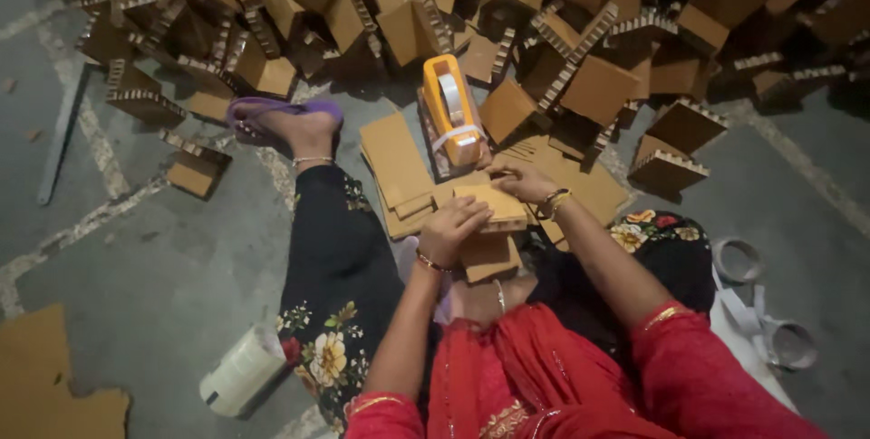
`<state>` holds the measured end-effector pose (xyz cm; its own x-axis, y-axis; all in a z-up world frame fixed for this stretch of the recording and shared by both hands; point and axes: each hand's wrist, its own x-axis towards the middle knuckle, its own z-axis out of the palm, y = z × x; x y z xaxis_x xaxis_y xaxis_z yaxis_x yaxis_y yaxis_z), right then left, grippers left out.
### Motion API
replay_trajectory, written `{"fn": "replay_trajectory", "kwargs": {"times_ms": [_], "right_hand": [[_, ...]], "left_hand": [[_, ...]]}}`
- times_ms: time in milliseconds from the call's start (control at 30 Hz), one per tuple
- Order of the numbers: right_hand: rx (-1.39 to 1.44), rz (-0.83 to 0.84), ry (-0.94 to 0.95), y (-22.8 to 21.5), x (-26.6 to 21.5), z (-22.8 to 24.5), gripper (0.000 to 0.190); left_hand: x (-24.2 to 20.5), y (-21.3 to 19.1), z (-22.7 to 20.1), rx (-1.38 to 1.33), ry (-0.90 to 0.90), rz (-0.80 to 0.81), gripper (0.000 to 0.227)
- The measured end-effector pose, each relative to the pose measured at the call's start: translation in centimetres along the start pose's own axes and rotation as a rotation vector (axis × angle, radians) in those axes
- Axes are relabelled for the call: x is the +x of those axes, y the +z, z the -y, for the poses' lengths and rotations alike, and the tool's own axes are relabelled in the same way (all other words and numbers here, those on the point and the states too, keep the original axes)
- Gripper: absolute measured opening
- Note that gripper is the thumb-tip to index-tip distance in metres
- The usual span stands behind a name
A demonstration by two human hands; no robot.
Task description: The person sits on the floor and assembles small cardboard boxes by folding flaps and securing them with adhesive tape. They repeatedly pick up flat cardboard pieces, fold them into box shapes, and use a tape dispenser to seal the edges.
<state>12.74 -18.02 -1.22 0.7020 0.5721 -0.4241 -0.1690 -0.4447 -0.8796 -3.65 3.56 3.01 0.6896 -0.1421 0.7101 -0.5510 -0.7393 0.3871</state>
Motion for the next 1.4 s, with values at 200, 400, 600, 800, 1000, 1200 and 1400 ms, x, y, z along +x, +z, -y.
{"fn": "replay_trajectory", "kwargs": {"times_ms": [200,400,600,800,1000,1200,1400], "right_hand": [[0.179,-0.162,-0.294,3.6,-6.2,1.1,0.045],[-0.43,-0.621,-0.462,4.8,-6.6,4.5,0.039],[-0.31,-0.396,-0.513,3.8,-5.4,4.0,0.047],[-0.064,-0.322,-0.512,2.8,-0.7,2.0,0.027],[0.054,-0.309,-0.166,0.9,8.6,4.2,0.035],[0.065,-0.347,-0.13,2.3,4.8,8.2,0.028],[0.003,-0.369,-0.153,6.3,-3.9,1.3,0.035]], "left_hand": [[-2.2,2.8,0.9,0.04,-0.911,-0.213,0.046],[-0.3,-0.4,1.3,0.086,-1.077,0.667,0.049],[1.9,-4.2,0.4,-0.039,-0.801,0.209,0.054],[1.4,0.4,2.7,-0.177,-0.689,0.105,0.041],[1.3,0.5,2.8,-0.052,-0.641,0.098,0.041],[1.5,0.0,2.9,0.048,-0.615,0.239,0.045],[2.4,0.2,2.2,0.077,-0.643,0.224,0.048]]}}
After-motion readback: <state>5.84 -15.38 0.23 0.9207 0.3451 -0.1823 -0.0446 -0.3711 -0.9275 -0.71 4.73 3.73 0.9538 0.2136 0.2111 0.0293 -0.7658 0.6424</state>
